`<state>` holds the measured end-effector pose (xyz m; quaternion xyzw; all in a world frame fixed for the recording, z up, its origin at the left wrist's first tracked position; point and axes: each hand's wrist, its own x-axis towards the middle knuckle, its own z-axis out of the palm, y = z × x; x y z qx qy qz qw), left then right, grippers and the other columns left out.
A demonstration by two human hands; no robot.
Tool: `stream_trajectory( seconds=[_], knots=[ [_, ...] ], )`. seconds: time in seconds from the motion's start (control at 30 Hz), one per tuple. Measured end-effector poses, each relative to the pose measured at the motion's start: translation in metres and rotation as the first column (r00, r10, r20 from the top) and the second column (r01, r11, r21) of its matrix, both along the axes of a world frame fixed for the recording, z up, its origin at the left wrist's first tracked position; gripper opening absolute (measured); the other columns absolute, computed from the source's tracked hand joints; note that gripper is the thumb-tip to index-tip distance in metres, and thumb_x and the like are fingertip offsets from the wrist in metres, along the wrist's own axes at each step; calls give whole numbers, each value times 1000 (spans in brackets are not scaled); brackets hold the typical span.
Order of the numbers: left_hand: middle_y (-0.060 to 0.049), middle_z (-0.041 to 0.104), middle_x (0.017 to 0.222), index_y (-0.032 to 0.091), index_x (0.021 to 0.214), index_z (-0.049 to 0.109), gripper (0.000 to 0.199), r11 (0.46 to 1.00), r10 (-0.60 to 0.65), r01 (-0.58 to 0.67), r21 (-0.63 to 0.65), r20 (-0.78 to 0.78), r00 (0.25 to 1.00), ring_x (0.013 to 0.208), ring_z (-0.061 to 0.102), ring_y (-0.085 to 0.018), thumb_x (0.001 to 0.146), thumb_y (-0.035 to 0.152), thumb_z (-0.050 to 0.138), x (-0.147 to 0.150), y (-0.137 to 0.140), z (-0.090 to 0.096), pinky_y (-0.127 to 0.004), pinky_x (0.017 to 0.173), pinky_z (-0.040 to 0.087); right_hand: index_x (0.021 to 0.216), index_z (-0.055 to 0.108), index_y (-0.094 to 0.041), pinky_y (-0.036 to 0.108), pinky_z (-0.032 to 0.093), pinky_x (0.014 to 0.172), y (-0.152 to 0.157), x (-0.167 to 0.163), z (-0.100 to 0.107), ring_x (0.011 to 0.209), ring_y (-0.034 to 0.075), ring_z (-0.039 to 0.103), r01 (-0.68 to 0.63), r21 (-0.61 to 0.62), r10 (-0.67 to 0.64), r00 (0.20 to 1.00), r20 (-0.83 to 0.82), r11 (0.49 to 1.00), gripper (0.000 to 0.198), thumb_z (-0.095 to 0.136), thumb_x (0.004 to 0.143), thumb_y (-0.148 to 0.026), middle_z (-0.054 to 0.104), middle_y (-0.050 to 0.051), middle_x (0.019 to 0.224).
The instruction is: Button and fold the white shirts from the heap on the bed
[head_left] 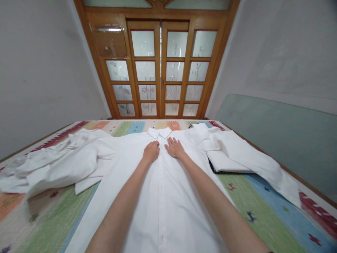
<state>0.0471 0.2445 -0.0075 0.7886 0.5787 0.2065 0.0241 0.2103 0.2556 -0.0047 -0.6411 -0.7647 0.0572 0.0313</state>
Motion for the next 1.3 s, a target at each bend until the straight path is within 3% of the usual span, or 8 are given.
stream_trajectory(
  seconds=[0.1,0.17,0.33,0.5,0.7,0.9,1.3],
  knots=[
    [-13,62,131,16,127,53,38,998,-59,58,-20,-67,996,128,52,-23,96,18,31,-3,-8,-4,-40,109,36,156,20,-10,46,9,120,-15,4,-1,150,27,10,-44,14,44,999,6,999,66,16,101,-46,13,9,163],
    [-14,50,146,15,138,47,45,995,-89,84,-51,-115,989,140,40,-25,97,22,29,-6,-16,-5,-46,115,28,156,21,-11,47,10,119,-27,6,-1,150,27,10,-74,24,74,997,11,997,66,16,101,-47,13,9,163],
    [-12,29,159,15,149,36,55,987,-78,51,-151,-180,981,148,23,-29,99,33,24,-13,-39,-1,-53,118,19,155,25,-13,50,12,119,-64,12,0,150,29,12,-199,65,198,980,22,978,66,21,101,-50,17,9,162],
    [-9,26,160,17,151,34,56,984,-96,60,-170,-214,972,149,18,-29,100,35,23,-20,-59,1,-55,118,18,155,25,-16,50,10,120,-103,20,3,150,29,12,-327,59,327,945,9,943,69,24,100,-56,18,9,162],
    [-7,31,158,23,151,35,55,976,-198,168,-141,-235,952,149,20,-29,100,42,27,-38,-84,-2,-55,118,20,156,25,-22,53,5,120,-149,28,5,150,32,8,-444,54,446,895,-17,894,78,30,94,-69,17,9,162],
    [-7,28,159,25,153,31,65,953,-298,269,-137,-272,915,148,20,-30,97,58,31,-57,-115,0,-54,119,17,156,21,-19,57,4,119,-196,36,7,150,34,5,-559,65,562,823,-76,827,90,39,88,-75,17,13,162],
    [-8,22,161,28,156,8,84,842,-536,525,-127,-315,784,149,16,-30,90,68,39,-87,-206,8,-53,119,16,157,14,-17,57,7,120,-291,50,20,150,31,9,-778,63,769,599,-225,625,91,56,87,-58,22,17,160]
  ],
)
